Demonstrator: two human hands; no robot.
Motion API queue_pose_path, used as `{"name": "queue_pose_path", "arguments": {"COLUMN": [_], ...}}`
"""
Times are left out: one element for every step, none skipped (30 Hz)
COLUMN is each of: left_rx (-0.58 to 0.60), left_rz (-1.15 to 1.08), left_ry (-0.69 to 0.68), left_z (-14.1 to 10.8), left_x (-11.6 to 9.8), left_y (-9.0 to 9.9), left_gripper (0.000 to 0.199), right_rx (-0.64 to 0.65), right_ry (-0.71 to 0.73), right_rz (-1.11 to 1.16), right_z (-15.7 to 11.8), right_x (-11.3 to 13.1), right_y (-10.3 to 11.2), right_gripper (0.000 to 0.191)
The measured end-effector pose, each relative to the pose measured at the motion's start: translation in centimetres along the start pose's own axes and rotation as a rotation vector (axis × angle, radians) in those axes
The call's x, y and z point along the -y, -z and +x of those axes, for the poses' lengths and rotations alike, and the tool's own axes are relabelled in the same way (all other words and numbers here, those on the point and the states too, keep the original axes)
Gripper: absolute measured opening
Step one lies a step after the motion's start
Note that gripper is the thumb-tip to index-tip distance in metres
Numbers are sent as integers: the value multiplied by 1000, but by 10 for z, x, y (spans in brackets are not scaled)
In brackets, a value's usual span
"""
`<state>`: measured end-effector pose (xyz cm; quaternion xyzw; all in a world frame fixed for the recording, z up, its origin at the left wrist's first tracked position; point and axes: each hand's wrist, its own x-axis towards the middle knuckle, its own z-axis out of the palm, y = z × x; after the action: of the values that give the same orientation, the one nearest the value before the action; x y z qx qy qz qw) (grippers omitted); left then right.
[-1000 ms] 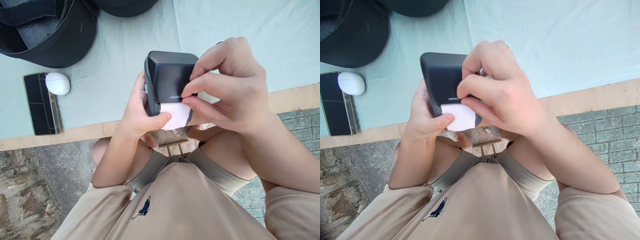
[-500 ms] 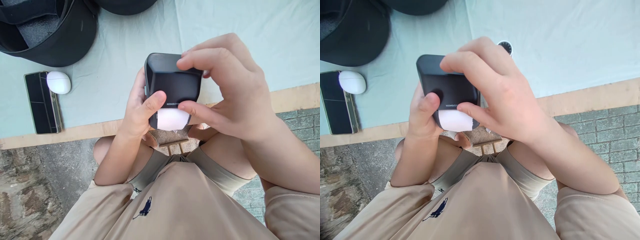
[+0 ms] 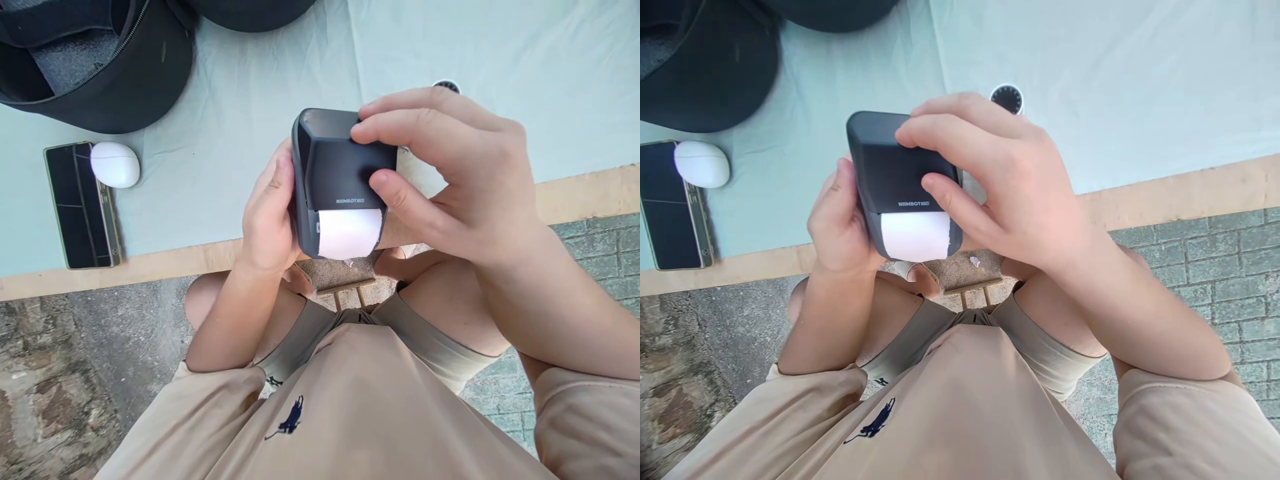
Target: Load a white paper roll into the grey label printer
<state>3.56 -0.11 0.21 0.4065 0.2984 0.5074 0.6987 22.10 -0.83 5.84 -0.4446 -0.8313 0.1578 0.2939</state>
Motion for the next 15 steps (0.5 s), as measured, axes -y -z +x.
{"name": "queue_pose_path", "arguments": {"left_rx": [-16,-30,-39,-41,-36,-35,-30,-34,-49,-64,-104,-122,-142,-152,-152], "left_rz": [19,26,21,10,0,-9,-14,-18,-21,-21,-24,-35,-48,-59,-72], "left_ry": [-2,6,15,23,15,3,-3,1,10,55,89,116,132,143,157], "left_z": [0,1,2,2,3,3,3,3,3,2,1,1,0,-1,-1], "left_x": [1,1,2,3,3,3,2,0,-2,-5,-8,-11,-14,-16,-17], "left_y": [1,3,4,5,6,7,6,5,3,1,-2,-5,-7,-9,-11], "left_gripper": [35,35,36,37,36,35,34,32,31,30,31,31,31,31,31], "right_rx": [-4,-3,3,15,27,39,43,47,50,55,60,66,72,77,76], "right_ry": [12,25,39,52,65,75,81,79,69,58,46,36,32,32,35], "right_rz": [-1,-4,-10,-15,-19,-23,-26,-28,-29,-28,-24,-17,-10,-4,-2], "right_z": [-1,-1,-1,-1,-1,-1,-1,-1,-2,-2,-3,-3,-3,-2,-2], "right_x": [-1,-1,-2,-2,-3,-3,-4,-4,-4,-4,-4,-4,-4,-4,-4], "right_y": [0,0,1,1,1,2,2,2,2,2,2,2,2,2,3], "right_gripper": [27,28,31,34,37,41,44,46,47,46,46,47,47,47,47]}}
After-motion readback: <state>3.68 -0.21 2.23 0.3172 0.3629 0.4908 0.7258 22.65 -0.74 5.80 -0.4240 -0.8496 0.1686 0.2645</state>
